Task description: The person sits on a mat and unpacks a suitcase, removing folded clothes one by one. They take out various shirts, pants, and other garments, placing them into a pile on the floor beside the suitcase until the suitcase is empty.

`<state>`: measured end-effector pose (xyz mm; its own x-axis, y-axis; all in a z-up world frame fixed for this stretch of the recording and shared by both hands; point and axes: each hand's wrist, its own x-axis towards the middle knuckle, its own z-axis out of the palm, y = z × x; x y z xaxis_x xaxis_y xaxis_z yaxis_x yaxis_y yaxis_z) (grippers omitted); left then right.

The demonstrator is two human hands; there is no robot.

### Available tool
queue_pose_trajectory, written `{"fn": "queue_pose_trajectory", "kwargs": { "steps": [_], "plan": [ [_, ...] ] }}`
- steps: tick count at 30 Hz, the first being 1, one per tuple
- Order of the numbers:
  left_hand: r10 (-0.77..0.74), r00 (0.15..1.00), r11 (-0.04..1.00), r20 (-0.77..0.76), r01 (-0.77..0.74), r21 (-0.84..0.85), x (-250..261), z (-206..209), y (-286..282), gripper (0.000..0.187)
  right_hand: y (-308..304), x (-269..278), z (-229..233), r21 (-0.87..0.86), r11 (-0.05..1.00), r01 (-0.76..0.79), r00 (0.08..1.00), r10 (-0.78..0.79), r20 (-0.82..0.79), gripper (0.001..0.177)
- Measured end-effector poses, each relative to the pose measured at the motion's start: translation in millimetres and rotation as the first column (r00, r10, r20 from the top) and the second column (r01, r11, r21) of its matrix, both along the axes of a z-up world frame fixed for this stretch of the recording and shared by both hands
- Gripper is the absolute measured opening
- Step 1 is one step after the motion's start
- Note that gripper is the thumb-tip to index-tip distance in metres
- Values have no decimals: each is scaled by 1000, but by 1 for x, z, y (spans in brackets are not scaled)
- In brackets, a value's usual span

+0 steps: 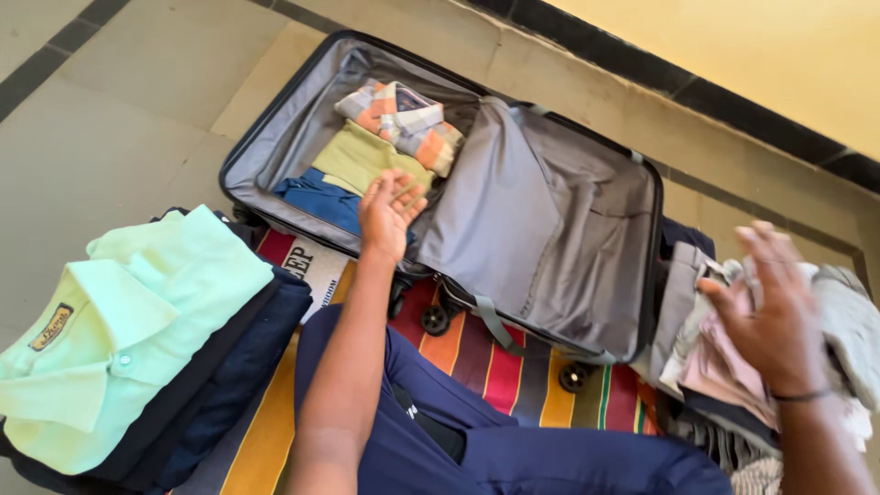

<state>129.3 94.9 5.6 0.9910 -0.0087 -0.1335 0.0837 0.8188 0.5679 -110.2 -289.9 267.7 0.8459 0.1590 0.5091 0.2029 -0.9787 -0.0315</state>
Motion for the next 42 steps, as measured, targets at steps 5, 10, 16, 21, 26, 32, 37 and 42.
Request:
{"fn": "queue_pose_trajectory", "kwargs": {
  "steps": [5, 10, 16, 21, 26, 32, 37, 42],
  "plan": [
    [261, 927, 961, -268, -275, -15, 26, -45, 48, 65, 104, 95, -51, 432, 895, -110, 958, 211, -195, 57],
    [215, 876, 955, -432, -281, -95, 40, -76, 57, 83, 191, 210, -188, 884, -182, 431, 781, 566, -264, 46],
    [148, 862, 964, -484, -236, -126, 36, -72, 45, 79, 254, 322, -339, 724, -167, 670, 739, 248, -626, 47],
    [156, 834, 951, -530, -271, -147, 35, -63, 45, 77, 264, 353, -355, 654, -338, 677, 728, 175, -663, 44],
    [167, 824, 955, -541, -272, -120, 36, -62, 38, 79, 277, 356, -328, 587, -422, 690, 718, 502, -483, 47],
    [171, 820, 960, -546, -263, -95, 30, -40, 43, 87, 297, 339, -244, 669, -518, 533, 781, 605, -154, 55],
    [-40, 991, 877, -125, -26, -480, 11, 2, 51, 96, 285, 282, -167, 768, -425, 479, 708, 705, -51, 65],
    [-41, 998, 879, 43, 57, -473, 1, 24, 50, 79, 251, 221, -149, 794, -336, 506, 734, 651, -193, 70]
  ]
}}
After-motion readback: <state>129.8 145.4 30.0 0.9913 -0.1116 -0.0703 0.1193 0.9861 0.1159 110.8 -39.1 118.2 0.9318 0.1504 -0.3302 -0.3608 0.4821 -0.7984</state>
